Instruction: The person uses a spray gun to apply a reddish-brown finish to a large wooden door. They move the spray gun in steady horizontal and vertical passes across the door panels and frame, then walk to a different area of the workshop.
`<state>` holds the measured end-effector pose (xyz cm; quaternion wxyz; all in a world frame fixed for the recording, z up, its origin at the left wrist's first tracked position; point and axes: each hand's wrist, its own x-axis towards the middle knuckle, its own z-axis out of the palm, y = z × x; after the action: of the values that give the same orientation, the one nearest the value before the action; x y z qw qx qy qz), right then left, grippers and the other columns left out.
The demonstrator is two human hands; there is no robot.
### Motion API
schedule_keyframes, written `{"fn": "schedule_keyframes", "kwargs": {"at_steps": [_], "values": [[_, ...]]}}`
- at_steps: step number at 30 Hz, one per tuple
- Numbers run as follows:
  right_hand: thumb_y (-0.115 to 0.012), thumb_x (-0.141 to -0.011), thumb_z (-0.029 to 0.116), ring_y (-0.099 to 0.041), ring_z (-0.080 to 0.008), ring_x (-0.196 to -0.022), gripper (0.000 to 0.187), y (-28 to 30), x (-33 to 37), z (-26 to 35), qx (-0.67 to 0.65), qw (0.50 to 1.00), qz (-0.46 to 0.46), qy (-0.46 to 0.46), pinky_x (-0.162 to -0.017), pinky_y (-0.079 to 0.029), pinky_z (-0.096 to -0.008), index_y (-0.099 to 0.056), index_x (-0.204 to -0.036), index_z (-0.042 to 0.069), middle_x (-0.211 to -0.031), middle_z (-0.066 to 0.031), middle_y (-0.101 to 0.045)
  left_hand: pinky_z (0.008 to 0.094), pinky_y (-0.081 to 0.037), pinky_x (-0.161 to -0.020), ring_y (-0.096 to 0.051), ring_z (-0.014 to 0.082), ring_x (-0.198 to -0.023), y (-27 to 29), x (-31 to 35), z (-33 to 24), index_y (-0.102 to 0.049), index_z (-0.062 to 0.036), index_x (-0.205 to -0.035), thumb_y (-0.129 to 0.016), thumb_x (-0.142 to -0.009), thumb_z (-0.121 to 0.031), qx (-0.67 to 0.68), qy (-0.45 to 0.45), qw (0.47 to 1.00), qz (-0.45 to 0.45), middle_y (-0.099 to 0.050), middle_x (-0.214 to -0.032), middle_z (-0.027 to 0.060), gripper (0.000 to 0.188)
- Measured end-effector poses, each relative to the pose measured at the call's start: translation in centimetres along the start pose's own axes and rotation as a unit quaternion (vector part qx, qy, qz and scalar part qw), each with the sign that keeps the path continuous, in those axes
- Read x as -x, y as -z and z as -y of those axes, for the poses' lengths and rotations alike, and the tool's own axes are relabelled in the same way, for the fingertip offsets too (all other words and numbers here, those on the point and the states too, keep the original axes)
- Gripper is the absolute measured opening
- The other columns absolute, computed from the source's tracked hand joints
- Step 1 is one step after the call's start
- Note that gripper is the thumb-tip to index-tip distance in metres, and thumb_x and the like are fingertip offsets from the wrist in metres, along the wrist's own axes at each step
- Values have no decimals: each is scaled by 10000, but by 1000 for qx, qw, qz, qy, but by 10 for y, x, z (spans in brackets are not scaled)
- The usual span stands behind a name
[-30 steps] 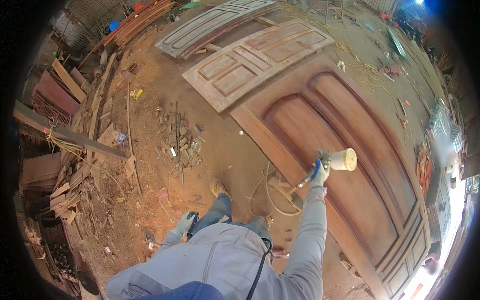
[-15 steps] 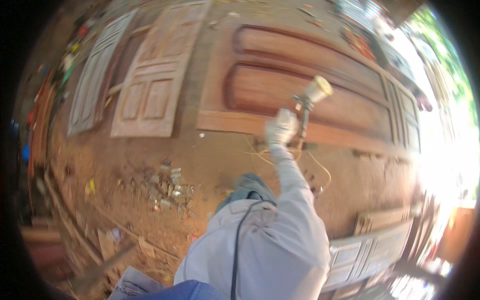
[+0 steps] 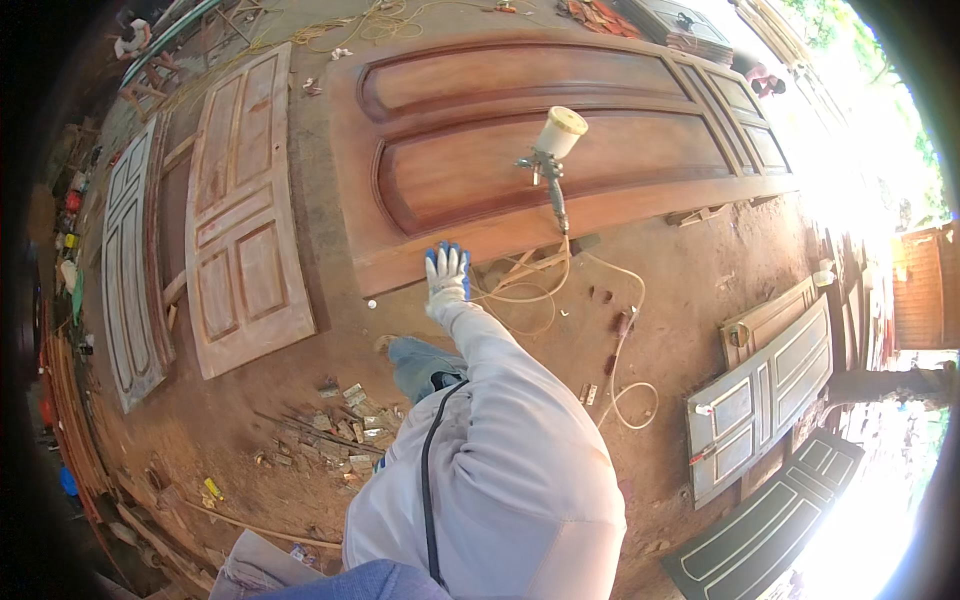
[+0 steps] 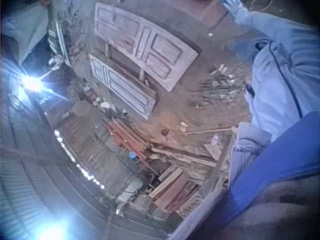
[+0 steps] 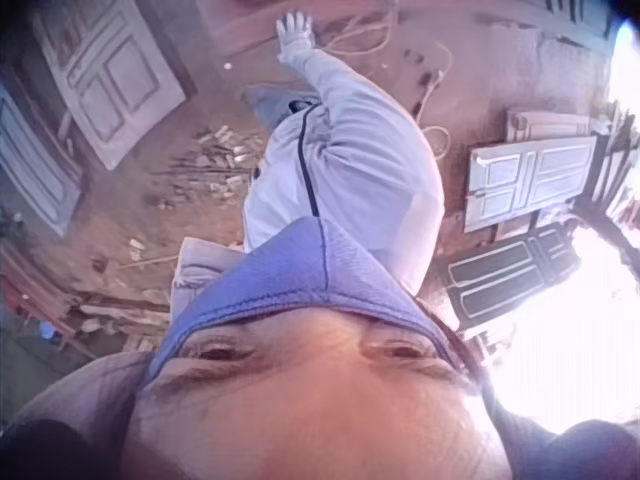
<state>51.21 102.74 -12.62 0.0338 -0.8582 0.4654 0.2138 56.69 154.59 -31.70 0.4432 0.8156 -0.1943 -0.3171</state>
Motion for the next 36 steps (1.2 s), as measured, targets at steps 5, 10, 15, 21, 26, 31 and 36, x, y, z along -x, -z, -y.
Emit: {"fn": "schedule_keyframes", "kwargs": {"at_steps": [5,10,15,21,26,31,36], "values": [[-585,-824,598,-6,-460,-1478,1016,-13,-3,-11,3,999,11,-38,-1159,13,-622,-138,-1555,52,-1609,-245,-50,427,-500,-841,-620,330,-995,13,-101,-50,-614,-5,-1162,-622,-911,-211,-135,-61,984,102,-638,-1074,190,324],[-604,-822,562,-26,-460,-1475,981,4,-4,3,-16,999,19,-21,-1164,19,-617,-173,-1546,59,-1606,-240,-74,397,-488,-876,-624,307,-1007,50,-175,-48,-606,4,-1179,-590,-948,-234,-67,104,987,100,-655,-1088,191,332],[-615,-813,563,9,-460,-1476,1003,-6,-3,-4,8,995,76,-60,-1165,41,-610,-165,-1544,45,-1606,-249,-35,354,-510,-823,-643,255,-923,107,-232,-116,-619,-25,-1145,-575,-963,-241,-46,119,985,117,-682,-1026,126,286],[-590,-825,567,61,-460,-1476,1010,1,-2,-3,56,985,150,-70,-1160,68,-613,-124,-1554,46,-1607,-255,36,323,-516,-626,-633,169,-715,189,-245,-139,-622,-157,-1081,-589,-952,-304,309,332,884,-117,-661,-842,22,198],[-602,-820,544,22,-454,-1483,1015,10,-11,-5,80,978,182,-69,-1161,19,-623,-101,-1563,66,-1613,-245,19,331,-514,-650,-635,180,-737,217,-205,-91,-628,-155,-1044,-591,-947,-312,258,290,922,-23,-651,-850,23,189],[-612,-810,501,-8,-436,-1490,1019,31,-11,5,67,972,197,-112,-1160,-49,-635,-74,-1569,84,-1623,-218,10,345,-518,-683,-644,192,-784,227,-207,-54,-628,-145,-1068,-588,-946,-337,53,289,952,81,-662,-909,32,231],[-633,-804,478,-32,-404,-1499,1039,18,-16,17,42,960,190,-199,-1162,-84,-625,-59,-1567,69,-1628,-199,17,358,-522,-716,-654,203,-830,248,-232,-29,-629,-135,-1091,-586,-945,-361,51,254,960,108,-673,-968,40,272]]}}
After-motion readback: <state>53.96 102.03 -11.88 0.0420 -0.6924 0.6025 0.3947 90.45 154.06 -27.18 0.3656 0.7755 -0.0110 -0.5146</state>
